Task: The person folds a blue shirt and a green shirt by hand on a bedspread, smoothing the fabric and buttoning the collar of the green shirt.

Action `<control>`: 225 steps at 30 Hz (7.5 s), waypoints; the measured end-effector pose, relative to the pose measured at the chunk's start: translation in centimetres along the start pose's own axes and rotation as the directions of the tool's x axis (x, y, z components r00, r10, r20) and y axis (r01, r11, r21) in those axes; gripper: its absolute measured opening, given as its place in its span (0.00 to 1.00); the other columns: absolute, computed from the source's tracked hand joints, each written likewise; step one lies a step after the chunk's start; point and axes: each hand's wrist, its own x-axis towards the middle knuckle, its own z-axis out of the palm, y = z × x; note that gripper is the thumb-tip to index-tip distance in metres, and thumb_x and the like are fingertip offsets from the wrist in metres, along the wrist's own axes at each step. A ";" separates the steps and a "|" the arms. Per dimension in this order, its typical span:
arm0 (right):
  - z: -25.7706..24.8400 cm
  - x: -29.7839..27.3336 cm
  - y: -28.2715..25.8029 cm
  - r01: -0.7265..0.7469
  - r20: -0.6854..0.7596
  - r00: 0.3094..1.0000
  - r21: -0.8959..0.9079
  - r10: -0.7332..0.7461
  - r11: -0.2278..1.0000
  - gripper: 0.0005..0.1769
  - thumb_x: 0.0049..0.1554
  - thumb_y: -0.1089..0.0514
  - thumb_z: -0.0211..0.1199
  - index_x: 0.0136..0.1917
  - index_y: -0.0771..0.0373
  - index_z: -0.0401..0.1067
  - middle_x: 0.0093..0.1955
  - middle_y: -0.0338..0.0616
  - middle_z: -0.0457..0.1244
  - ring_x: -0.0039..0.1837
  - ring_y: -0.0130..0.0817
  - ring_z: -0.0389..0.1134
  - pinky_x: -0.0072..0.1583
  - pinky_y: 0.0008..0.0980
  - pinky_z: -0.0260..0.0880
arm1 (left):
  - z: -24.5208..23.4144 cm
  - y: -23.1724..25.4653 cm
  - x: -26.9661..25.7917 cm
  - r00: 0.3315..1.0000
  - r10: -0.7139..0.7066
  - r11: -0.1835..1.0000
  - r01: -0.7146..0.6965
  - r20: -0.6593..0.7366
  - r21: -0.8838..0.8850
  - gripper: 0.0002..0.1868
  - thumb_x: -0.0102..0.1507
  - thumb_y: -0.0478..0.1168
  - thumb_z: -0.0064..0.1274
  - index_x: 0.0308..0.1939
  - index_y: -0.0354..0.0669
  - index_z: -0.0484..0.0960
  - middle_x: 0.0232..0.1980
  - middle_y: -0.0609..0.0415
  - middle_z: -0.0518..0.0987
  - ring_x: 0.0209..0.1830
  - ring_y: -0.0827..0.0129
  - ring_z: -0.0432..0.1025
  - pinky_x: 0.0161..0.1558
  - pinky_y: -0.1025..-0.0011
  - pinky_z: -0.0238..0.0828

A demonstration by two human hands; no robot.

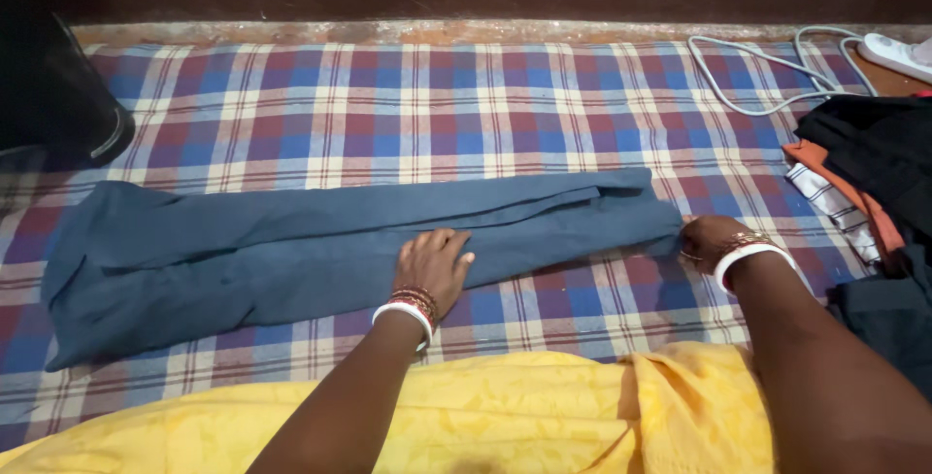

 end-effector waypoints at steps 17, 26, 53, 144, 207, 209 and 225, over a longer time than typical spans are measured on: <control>-16.0 -0.1 -29.4 0.131 -0.650 0.729 0.441 0.215 0.888 0.36 0.65 0.45 0.44 0.80 0.64 0.50 0.81 0.57 0.48 0.82 0.53 0.45 0.77 0.57 0.40 | 0.0 -0.9 1.6 0.964 0.083 0.986 -0.041 -0.253 0.164 0.33 0.65 0.49 0.44 0.75 0.47 0.60 0.78 0.53 0.58 0.79 0.58 0.48 0.74 0.47 0.35; -14.8 -1.0 -38.0 0.218 -0.353 0.928 0.259 -0.118 0.941 0.36 0.66 0.40 0.36 0.83 0.53 0.39 0.86 0.37 0.34 0.85 0.36 0.32 0.79 0.54 0.28 | -2.3 -6.4 1.8 0.990 -0.139 0.936 0.125 0.019 0.330 0.34 0.70 0.53 0.32 0.79 0.52 0.47 0.83 0.62 0.45 0.82 0.64 0.38 0.77 0.50 0.30; -17.8 0.4 -47.1 0.182 -0.444 0.896 0.373 0.003 0.910 0.40 0.63 0.37 0.41 0.83 0.51 0.41 0.86 0.37 0.36 0.84 0.38 0.34 0.79 0.52 0.31 | -8.1 -17.9 -2.9 0.949 -0.273 0.892 0.310 -0.156 0.329 0.37 0.68 0.56 0.35 0.79 0.55 0.48 0.83 0.66 0.47 0.82 0.66 0.42 0.76 0.49 0.32; -16.2 1.4 -46.3 0.050 -0.503 0.849 0.385 0.164 0.922 0.38 0.60 0.37 0.46 0.81 0.46 0.51 0.84 0.31 0.45 0.83 0.33 0.41 0.79 0.50 0.36 | -23.8 -27.1 -11.5 0.799 -0.399 0.709 0.581 -0.451 0.401 0.20 0.62 0.56 0.56 0.47 0.47 0.83 0.46 0.47 0.81 0.48 0.52 0.75 0.48 0.53 0.71; -10.6 2.3 -18.8 -0.173 -0.260 0.581 0.886 0.771 0.430 0.30 0.54 0.46 0.69 0.63 0.67 0.75 0.56 0.67 0.68 0.60 0.63 0.70 0.62 0.52 0.69 | -7.4 -11.6 -1.6 0.980 -0.193 0.949 0.201 -0.058 0.243 0.31 0.68 0.53 0.38 0.76 0.63 0.58 0.81 0.65 0.51 0.81 0.67 0.44 0.77 0.54 0.35; -13.8 1.6 -20.0 -0.133 -0.245 0.582 0.912 0.775 0.388 0.28 0.54 0.49 0.67 0.63 0.67 0.75 0.56 0.66 0.69 0.59 0.61 0.72 0.61 0.51 0.71 | -7.5 -11.7 -1.5 0.981 -0.186 0.948 0.195 -0.058 0.253 0.31 0.68 0.53 0.38 0.76 0.63 0.58 0.81 0.65 0.51 0.81 0.67 0.44 0.77 0.54 0.35; -23.6 -0.7 -48.1 0.428 -0.618 0.781 0.637 0.093 0.641 0.27 0.56 0.54 0.62 0.68 0.56 0.65 0.41 0.57 0.70 0.44 0.65 0.71 0.47 0.59 0.71 | -6.6 -13.0 -1.5 0.988 -0.117 0.969 0.137 -0.103 0.205 0.29 0.67 0.51 0.42 0.73 0.53 0.66 0.79 0.55 0.59 0.82 0.61 0.46 0.77 0.50 0.35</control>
